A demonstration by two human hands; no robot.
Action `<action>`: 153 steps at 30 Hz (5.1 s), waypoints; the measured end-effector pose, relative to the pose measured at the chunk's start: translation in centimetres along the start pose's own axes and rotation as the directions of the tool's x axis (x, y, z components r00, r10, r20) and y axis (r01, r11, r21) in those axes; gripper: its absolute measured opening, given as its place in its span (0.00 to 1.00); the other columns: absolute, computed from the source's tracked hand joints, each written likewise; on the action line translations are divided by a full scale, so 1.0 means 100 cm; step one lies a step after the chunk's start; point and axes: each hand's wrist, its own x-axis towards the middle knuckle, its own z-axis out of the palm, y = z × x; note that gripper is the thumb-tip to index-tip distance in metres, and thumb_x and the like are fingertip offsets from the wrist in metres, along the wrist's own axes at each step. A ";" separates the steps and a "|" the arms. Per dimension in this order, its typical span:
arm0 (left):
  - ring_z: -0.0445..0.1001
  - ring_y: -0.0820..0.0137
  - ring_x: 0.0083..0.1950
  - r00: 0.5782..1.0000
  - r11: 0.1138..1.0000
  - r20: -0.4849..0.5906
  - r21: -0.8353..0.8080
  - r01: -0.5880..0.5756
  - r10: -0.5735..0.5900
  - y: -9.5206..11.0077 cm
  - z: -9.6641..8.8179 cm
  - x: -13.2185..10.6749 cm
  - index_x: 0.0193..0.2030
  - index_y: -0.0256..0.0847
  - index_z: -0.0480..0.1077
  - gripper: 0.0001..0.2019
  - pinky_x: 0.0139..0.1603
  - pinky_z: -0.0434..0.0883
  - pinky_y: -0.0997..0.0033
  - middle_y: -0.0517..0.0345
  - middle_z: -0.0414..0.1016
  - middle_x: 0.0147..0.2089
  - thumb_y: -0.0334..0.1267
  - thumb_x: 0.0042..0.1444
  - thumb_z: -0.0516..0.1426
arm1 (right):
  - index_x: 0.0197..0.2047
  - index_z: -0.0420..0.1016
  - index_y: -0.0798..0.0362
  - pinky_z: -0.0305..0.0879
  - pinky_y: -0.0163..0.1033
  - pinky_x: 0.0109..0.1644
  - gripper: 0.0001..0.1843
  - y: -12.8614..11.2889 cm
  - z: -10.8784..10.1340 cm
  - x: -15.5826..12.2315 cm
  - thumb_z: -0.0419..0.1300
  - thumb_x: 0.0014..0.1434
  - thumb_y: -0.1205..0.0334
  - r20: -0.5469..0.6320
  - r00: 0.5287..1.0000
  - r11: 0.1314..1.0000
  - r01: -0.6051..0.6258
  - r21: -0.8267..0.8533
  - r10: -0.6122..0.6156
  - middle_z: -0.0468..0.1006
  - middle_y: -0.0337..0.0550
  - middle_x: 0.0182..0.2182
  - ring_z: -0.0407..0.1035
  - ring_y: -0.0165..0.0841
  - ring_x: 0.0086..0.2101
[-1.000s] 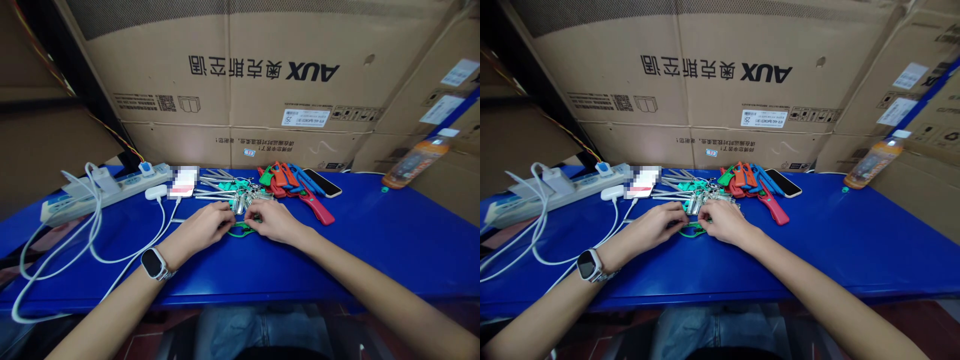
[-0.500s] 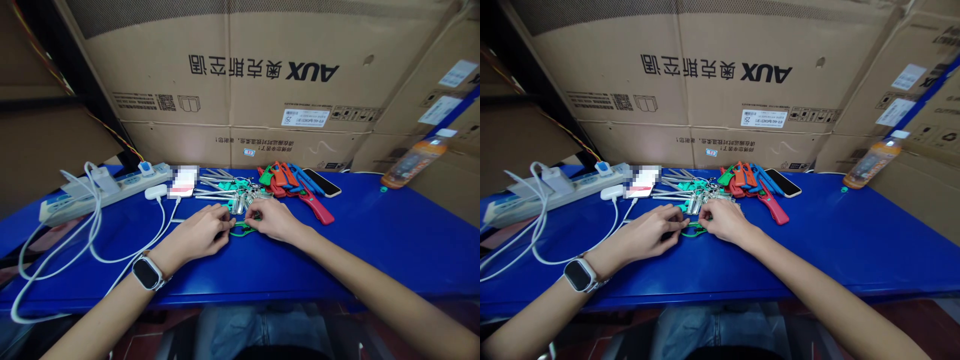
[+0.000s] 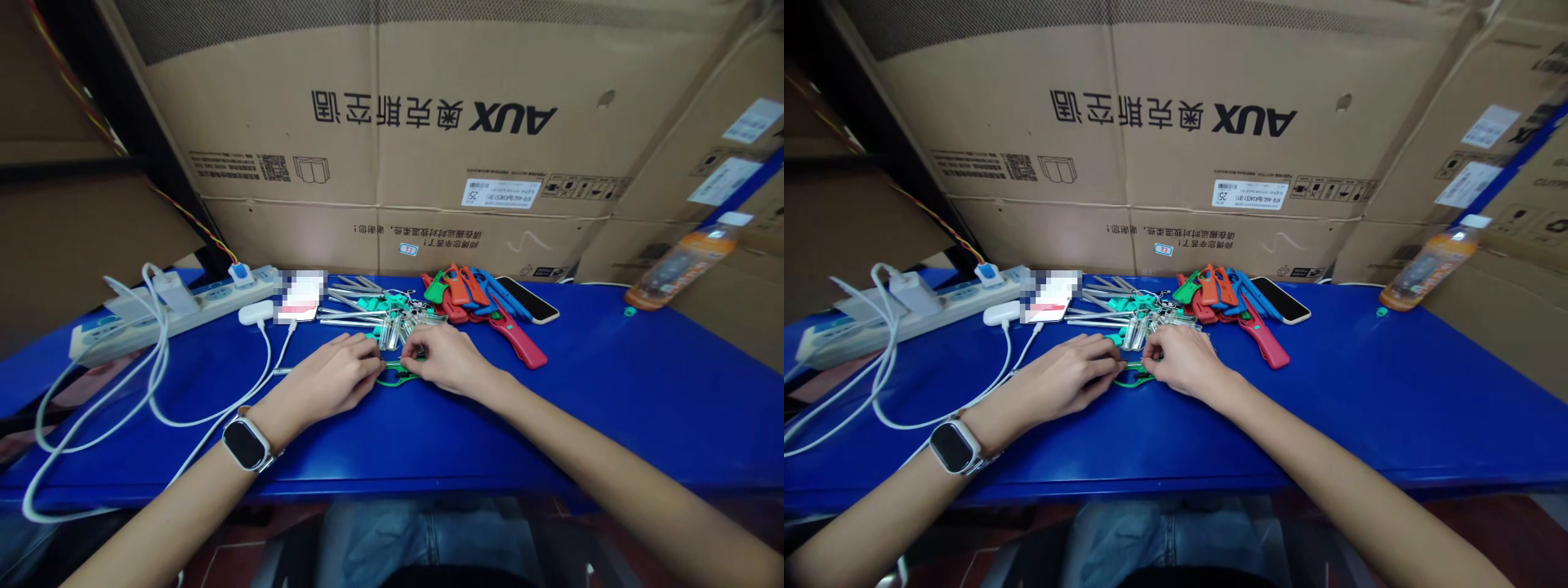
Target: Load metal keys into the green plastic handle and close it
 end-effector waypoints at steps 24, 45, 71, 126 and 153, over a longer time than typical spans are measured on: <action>0.71 0.63 0.45 1.000 1.000 0.014 -0.001 0.026 -0.026 0.007 0.001 -0.006 0.46 0.38 0.76 0.13 0.49 0.71 0.60 0.48 0.73 0.45 0.35 0.63 0.51 | 0.37 0.80 0.50 0.50 0.36 0.32 0.06 -0.003 -0.007 0.009 0.61 0.61 0.61 0.101 0.953 0.950 0.296 -0.103 -0.286 0.80 0.40 0.38 0.72 0.33 0.35; 0.71 0.62 0.44 1.000 0.999 0.018 0.034 0.014 -0.014 0.006 0.002 -0.006 0.50 0.37 0.73 0.13 0.47 0.70 0.59 0.49 0.72 0.45 0.38 0.66 0.51 | 0.32 0.78 0.50 0.49 0.35 0.32 0.04 -0.004 0.009 0.002 0.61 0.57 0.64 -0.014 0.985 0.985 0.171 0.007 -0.171 0.81 0.37 0.34 0.71 0.32 0.35; 0.70 0.62 0.44 0.998 0.999 -0.013 -0.010 0.053 -0.054 0.008 0.006 -0.006 0.42 0.38 0.73 0.13 0.48 0.70 0.60 0.48 0.70 0.44 0.42 0.66 0.51 | 0.42 0.76 0.57 0.66 0.40 0.43 0.19 -0.006 0.003 -0.021 0.46 0.70 0.58 0.163 0.883 0.828 0.469 -0.306 -0.440 0.73 0.50 0.44 0.71 0.35 0.38; 0.73 0.72 0.32 0.977 0.816 0.024 -0.545 0.192 -0.214 -0.030 0.010 -0.008 0.34 0.38 0.79 0.09 0.35 0.71 0.72 0.56 0.74 0.34 0.40 0.60 0.59 | 0.27 0.76 0.56 0.58 0.31 0.34 0.06 0.016 -0.001 0.008 0.61 0.51 0.74 0.101 0.954 0.949 0.262 0.175 -0.282 0.77 0.38 0.26 0.67 0.28 0.28; 0.74 0.67 0.40 0.961 0.844 0.108 -0.460 0.277 -0.256 -0.020 0.002 -0.009 0.42 0.39 0.74 0.09 0.43 0.70 0.67 0.54 0.76 0.41 0.40 0.60 0.57 | 0.31 0.75 0.56 0.58 0.32 0.31 0.07 0.031 -0.013 -0.001 0.60 0.60 0.63 -0.011 0.989 0.902 0.138 0.409 -0.147 0.74 0.38 0.26 0.63 0.26 0.25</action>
